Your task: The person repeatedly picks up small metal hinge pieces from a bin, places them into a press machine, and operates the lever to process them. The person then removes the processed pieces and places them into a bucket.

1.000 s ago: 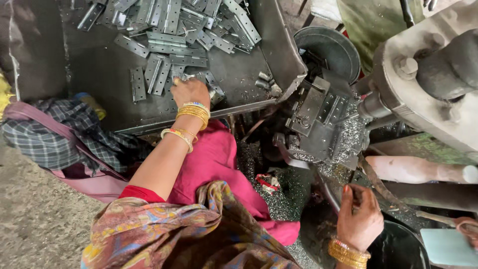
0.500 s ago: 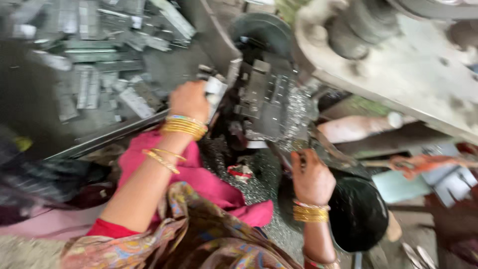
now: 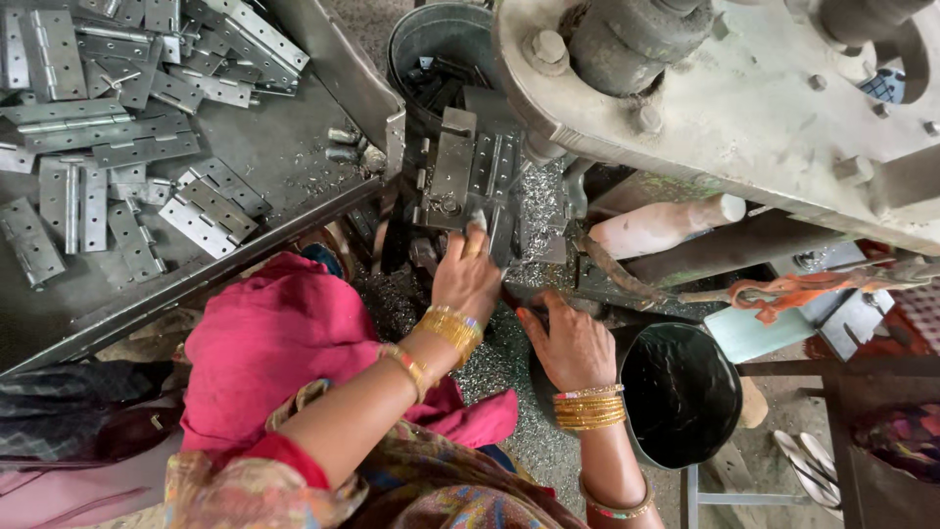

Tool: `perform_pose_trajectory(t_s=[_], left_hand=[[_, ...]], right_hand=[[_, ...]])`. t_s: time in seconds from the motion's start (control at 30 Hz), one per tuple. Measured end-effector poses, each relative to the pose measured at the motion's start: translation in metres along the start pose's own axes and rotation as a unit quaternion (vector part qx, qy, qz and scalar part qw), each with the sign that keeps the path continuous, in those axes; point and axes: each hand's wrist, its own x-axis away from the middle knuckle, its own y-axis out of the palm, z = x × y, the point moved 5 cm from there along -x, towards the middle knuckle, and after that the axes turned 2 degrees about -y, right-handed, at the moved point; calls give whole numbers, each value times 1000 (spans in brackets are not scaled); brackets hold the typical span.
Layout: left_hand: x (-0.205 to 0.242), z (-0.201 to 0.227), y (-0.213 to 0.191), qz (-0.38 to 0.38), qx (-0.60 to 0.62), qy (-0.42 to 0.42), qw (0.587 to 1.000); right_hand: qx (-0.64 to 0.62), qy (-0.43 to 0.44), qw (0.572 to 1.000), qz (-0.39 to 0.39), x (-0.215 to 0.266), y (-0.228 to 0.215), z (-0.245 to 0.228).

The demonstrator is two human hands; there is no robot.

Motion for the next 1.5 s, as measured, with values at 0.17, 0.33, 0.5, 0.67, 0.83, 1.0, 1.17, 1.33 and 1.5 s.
perform_pose_trajectory(t_s=[0.17,0.33,0.5,0.67,0.83,1.0,1.17,1.33,1.5], left_hand=[[-41,-1,-1,-10,-36,-30,999],[-23,-8,-4,2,-23,-36,999],[-31,-24,-8,52,8,-33,998],[-39,-17,6,38,71,-68,994],[-34,-31,2,22,60,-76,995],[-53,-29,2,-41,48,-59,996],[-59,-30,-4,95,68,-108,987],[-60,-31,-2,-44,39,-64,996],[-76,-31,-14,-89,55,-79,991]], right_hand=[[11,68,997,-34,13,66,50],[-125,115,982,-87,52,163,65],[-66,89,985,-134,27,150,88],[-74,80,990,-88,46,142,71],[-133,110,979,-105,52,156,62],[-87,53,993,-63,34,136,77],[-134,133,977,-97,48,148,67],[-108,58,987,-102,39,146,75],[-118,111,981,-105,37,165,83]])
